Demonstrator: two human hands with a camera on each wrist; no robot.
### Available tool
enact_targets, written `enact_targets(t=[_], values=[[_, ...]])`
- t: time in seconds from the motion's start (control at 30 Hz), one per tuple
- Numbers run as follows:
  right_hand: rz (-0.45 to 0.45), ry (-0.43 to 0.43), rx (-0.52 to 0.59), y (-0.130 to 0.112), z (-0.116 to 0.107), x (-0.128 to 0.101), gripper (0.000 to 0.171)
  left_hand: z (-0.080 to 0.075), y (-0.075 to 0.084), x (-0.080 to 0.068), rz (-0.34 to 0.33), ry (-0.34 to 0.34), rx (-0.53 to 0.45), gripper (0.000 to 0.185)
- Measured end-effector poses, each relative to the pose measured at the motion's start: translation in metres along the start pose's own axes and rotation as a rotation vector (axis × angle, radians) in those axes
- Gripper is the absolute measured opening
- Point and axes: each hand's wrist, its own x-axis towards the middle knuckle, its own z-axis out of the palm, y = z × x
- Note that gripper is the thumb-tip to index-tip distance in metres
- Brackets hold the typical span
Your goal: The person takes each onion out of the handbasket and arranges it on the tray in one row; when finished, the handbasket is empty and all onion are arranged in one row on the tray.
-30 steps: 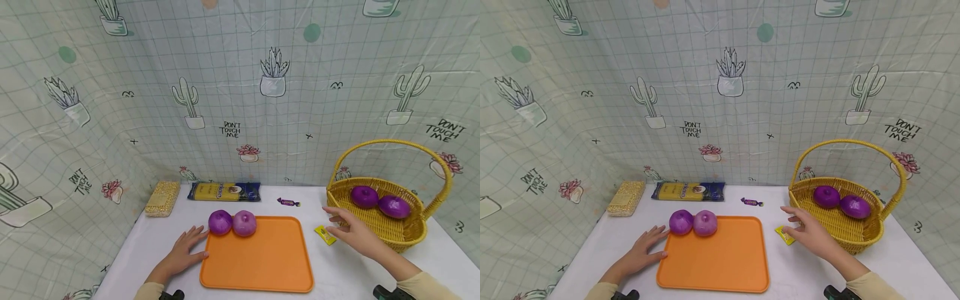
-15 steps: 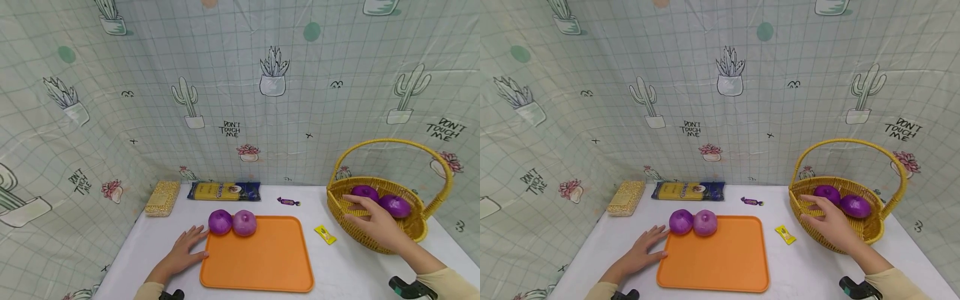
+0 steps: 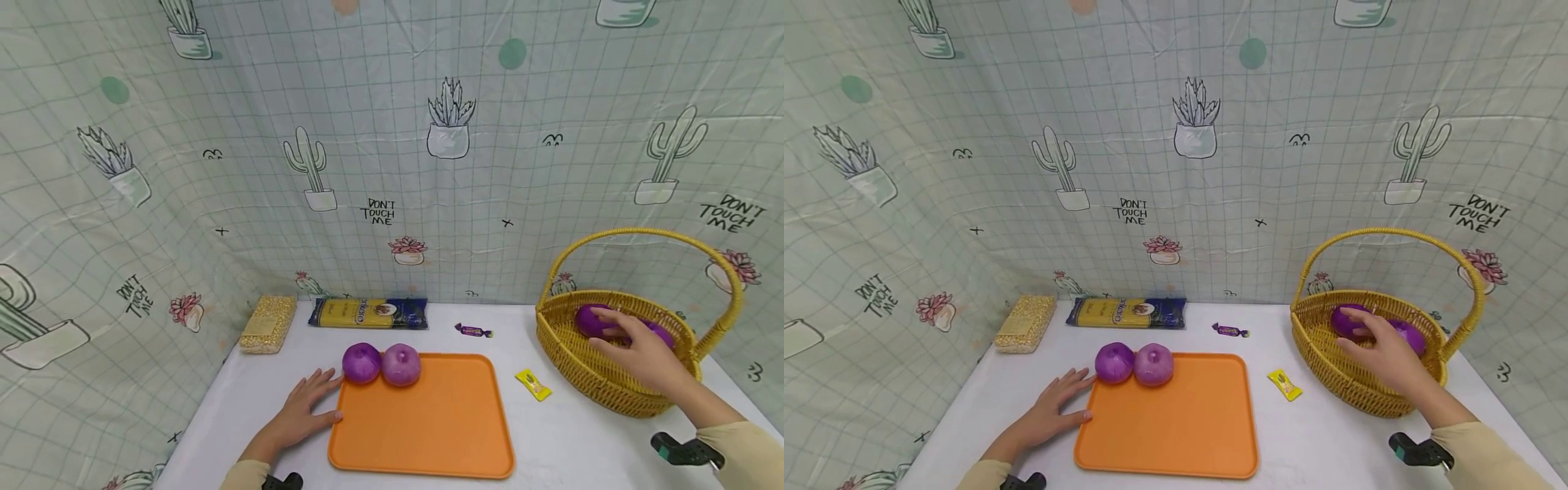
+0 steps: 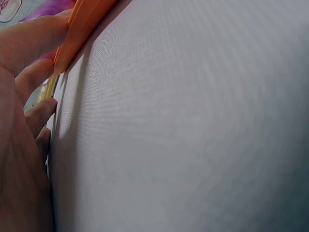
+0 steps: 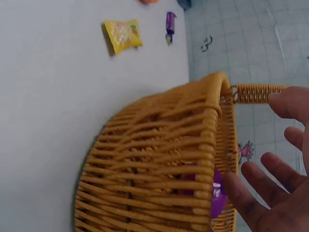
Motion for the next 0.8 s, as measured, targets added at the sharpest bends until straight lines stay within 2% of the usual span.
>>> enact_targets(t=[0.63,0.8], values=[[0.064,-0.049,-0.03,0.031,-0.017,0.026,0.071,0.0,0.0,0.0,0.005,0.0,0.004,0.067],[0.098,-0.086,-0.003,0.036,-0.025,0.033,0.076,-0.001,0.0,0.0,0.0,-0.002,0.003,0.068]])
